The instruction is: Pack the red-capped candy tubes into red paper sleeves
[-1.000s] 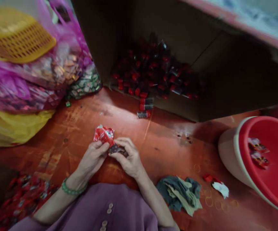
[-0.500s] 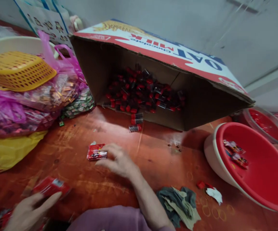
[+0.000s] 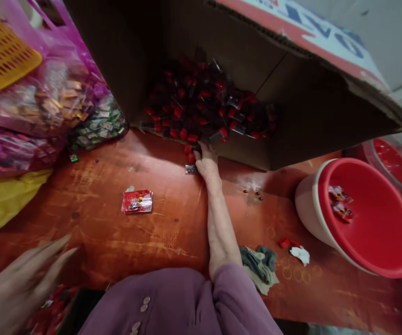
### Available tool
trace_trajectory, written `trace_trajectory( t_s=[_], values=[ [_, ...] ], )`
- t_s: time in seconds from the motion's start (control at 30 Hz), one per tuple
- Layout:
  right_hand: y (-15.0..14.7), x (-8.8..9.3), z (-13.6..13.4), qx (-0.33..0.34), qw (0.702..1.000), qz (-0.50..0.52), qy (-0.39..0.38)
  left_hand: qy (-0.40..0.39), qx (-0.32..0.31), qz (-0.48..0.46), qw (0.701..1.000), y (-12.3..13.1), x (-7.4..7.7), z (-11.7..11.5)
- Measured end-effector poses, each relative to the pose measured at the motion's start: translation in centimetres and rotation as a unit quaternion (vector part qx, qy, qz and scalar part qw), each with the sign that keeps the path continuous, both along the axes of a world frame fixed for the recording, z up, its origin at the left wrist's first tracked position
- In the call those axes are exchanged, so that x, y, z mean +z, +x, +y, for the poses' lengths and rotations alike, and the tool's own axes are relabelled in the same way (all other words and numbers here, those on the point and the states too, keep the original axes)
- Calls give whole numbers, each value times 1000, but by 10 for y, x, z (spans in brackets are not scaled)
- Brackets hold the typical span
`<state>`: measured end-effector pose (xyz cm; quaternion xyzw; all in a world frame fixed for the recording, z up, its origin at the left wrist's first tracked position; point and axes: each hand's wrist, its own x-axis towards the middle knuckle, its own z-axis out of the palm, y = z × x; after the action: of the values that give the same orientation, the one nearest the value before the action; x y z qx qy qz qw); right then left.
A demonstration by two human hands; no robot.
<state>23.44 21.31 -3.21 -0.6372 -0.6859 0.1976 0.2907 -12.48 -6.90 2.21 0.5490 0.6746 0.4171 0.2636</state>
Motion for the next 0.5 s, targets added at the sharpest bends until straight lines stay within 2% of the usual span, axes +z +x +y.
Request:
trace_trajectory(
  t_s=[0.07, 0.13, 0.23, 0.3, 0.4, 0.5],
  values=[
    [-1, -4, -11, -10, 1000, -2, -6, 60, -81, 136, 986, 30, -14, 34],
    [-2, -5, -22, -14, 1000, 3, -15, 124, -184, 228, 948, 57, -29, 66],
    [-2, -5, -38, -11, 1000, 19, -12, 190, -244, 311, 899, 80, -44, 98],
    [-3, -6, -47, -12, 999, 31, -5, 205, -263, 326, 885, 81, -49, 105],
    [-6, -5, -59, -14, 997, 68, 16, 215, -284, 315, 880, 77, -53, 103],
    [-11, 1, -76, -19, 988, 153, 31, 232, -284, 318, 874, 75, -56, 99]
  ],
)
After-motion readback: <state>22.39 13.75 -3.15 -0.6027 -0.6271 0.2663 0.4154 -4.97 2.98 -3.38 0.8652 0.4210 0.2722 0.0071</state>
